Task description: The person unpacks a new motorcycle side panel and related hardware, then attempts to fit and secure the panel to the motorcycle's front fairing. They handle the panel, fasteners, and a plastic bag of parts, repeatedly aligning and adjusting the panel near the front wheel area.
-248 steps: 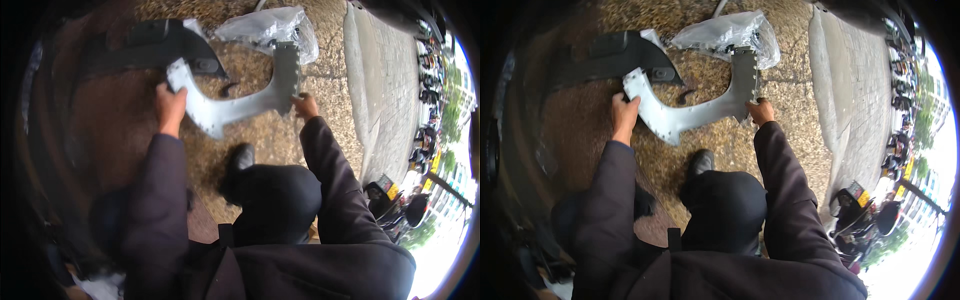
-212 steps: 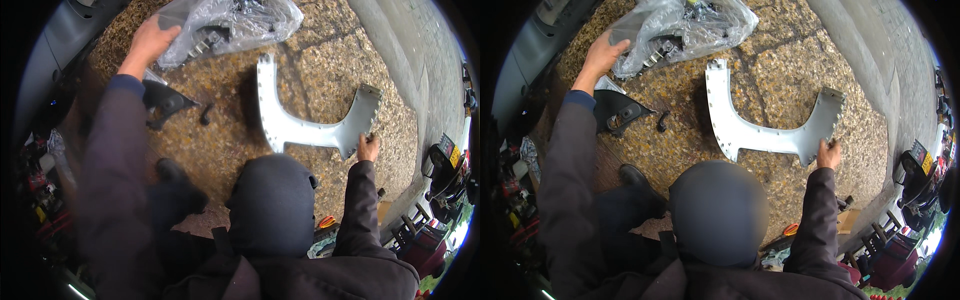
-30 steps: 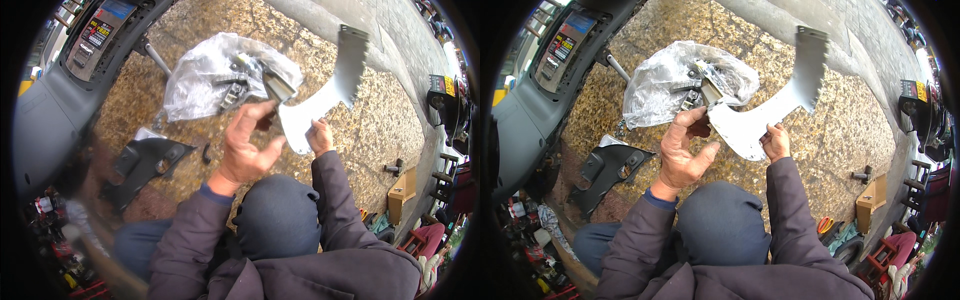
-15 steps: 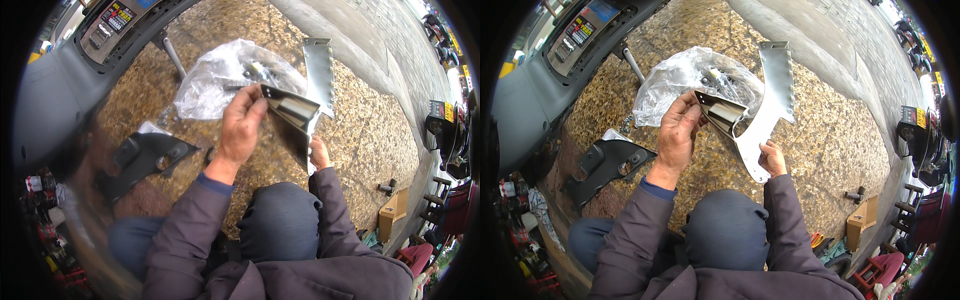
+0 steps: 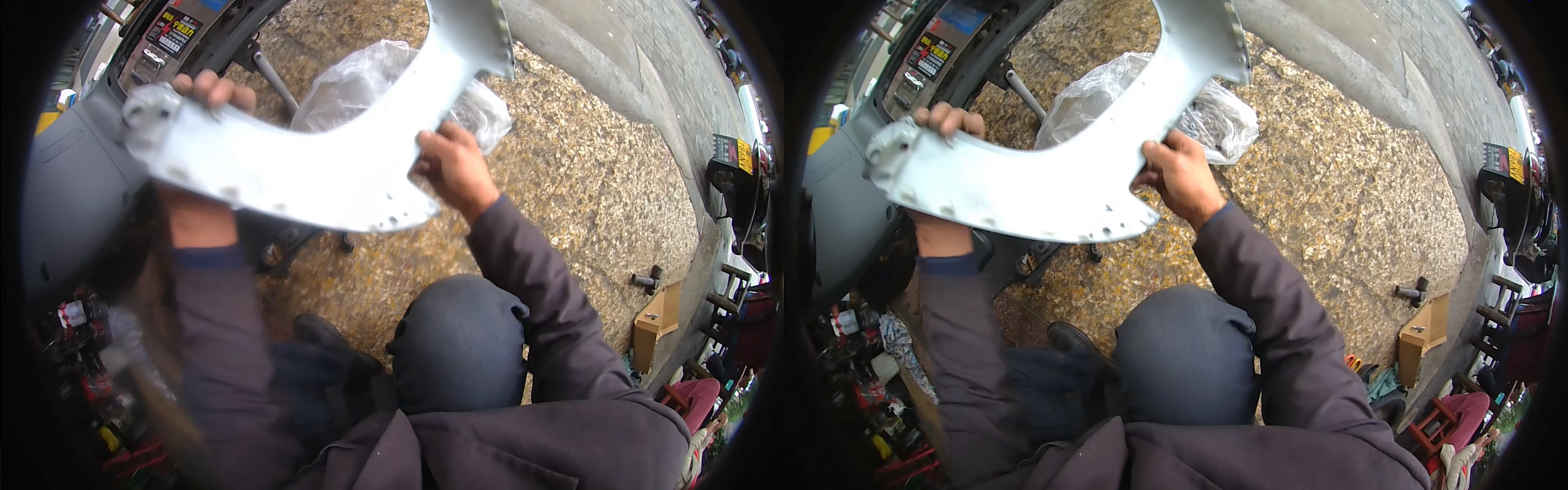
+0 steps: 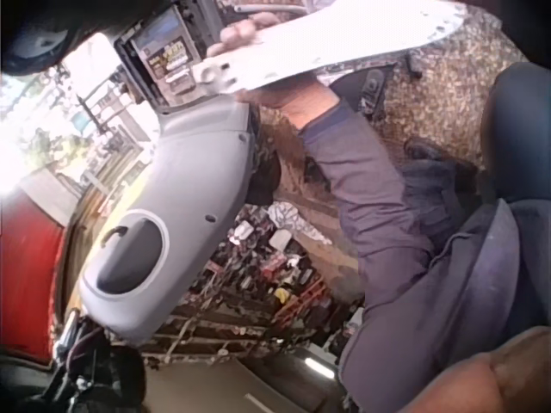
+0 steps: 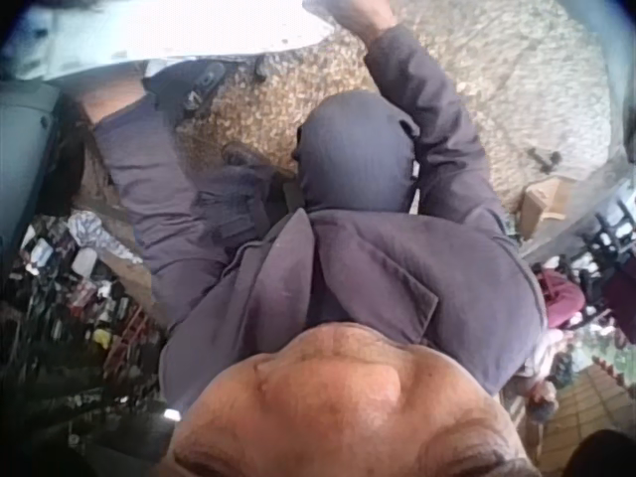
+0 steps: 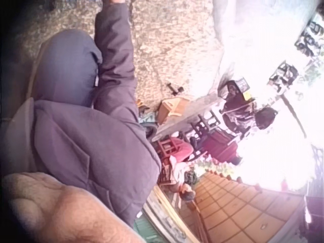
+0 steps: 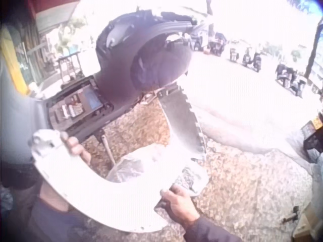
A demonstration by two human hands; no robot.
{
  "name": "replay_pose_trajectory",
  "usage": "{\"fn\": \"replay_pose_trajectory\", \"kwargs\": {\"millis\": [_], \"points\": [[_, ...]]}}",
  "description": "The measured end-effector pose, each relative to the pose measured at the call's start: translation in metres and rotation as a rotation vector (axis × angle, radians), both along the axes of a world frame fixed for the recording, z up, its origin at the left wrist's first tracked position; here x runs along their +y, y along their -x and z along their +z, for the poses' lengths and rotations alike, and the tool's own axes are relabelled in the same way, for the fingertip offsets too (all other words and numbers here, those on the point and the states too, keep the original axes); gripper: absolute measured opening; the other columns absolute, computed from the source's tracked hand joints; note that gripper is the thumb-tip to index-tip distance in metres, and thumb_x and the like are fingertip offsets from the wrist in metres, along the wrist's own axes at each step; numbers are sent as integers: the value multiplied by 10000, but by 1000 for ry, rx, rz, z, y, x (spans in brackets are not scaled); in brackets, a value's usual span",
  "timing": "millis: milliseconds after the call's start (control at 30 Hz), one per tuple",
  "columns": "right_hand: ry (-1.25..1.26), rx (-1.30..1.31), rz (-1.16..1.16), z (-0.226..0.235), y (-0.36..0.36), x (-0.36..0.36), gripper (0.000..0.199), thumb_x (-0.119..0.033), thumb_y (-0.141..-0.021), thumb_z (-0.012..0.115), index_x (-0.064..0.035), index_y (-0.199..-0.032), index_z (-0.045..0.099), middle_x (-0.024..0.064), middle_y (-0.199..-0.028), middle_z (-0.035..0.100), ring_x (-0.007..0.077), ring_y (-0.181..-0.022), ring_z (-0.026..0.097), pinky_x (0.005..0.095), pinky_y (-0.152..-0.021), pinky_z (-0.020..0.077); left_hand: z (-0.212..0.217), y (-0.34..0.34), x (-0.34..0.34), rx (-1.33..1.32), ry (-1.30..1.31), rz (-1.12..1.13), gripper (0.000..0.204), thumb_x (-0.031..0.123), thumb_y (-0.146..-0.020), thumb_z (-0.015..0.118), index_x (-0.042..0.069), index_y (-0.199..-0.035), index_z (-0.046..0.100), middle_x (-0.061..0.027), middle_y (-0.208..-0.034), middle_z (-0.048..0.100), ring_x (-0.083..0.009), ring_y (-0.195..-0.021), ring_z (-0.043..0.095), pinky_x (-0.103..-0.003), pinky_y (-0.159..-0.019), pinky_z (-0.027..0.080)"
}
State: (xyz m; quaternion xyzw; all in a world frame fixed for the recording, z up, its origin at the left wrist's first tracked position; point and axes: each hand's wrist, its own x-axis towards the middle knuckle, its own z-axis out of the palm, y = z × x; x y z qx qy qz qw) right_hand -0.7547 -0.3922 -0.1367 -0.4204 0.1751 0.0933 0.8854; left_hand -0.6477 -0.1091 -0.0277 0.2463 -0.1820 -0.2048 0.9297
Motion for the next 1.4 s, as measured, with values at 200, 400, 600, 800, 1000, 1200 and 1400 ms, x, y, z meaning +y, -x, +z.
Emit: {"fn": "replay_pose_trajectory", "kwargs": {"millis": [200,400,600,800,1000,1200,1400], "points": [[161,-37,-29,27,-47,1,293,-72,-942,541,155,-1123,506,212,-996,655,258,-829,693,327,-687,592,52,-3,5,377,-609,551,629,486,-1001,372,-14,-1363,492,-213,-1413,494,-381,-1328,454,-530,-1148,317],[147,10,-71,1,-26,3,275,-57,-943,536,115,-1155,501,180,-1053,645,254,-887,689,356,-737,604,33,4,39,243,-682,237,721,568,-929,520,-14,-1355,510,-195,-1328,572,-311,-1280,516,-478,-1103,388],[274,85,81,-36,32,-4,271,-87,-956,574,75,-1171,542,151,-1051,664,221,-849,691,323,-715,603,-14,30,60,364,-1097,-72,586,221,-838,667,-62,-1322,496,-152,-1165,628,-235,-1037,630,-356,-954,515],[639,-34,512,-90,52,-24,487,-27,-813,751,-33,-1265,569,134,-1104,659,223,-982,658,355,-826,550,-36,41,84,380,-1128,-37,751,93,-760,699,-149,-1384,358,-195,-1189,602,-252,-1044,641,-338,-916,522],[1480,-616,461,-169,-19,0,506,-269,-851,675,-89,-1313,572,185,-1311,537,362,-1159,559,474,-976,450,-26,45,95,369,-1154,-28,694,99,-758,709,-127,-1347,420,-183,-1166,618,-233,-1025,652,-335,-892,534],[1727,-600,603,-182,-58,24,410,-261,-866,604,-148,-1260,578,167,-1223,499,360,-1029,586,471,-872,487,-18,55,103,284,-1238,135,502,61,-784,661,-95,-1227,480,-153,-1056,633,-198,-930,655,-327,-853,542],[1810,-438,619,-175,-46,18,346,-233,-856,596,-111,-1179,580,153,-1055,522,344,-913,607,468,-761,491,-19,60,107,273,-1337,231,222,10,-803,619,-47,-1003,542,-96,-912,623,-135,-780,602,-275,-686,507]]}}
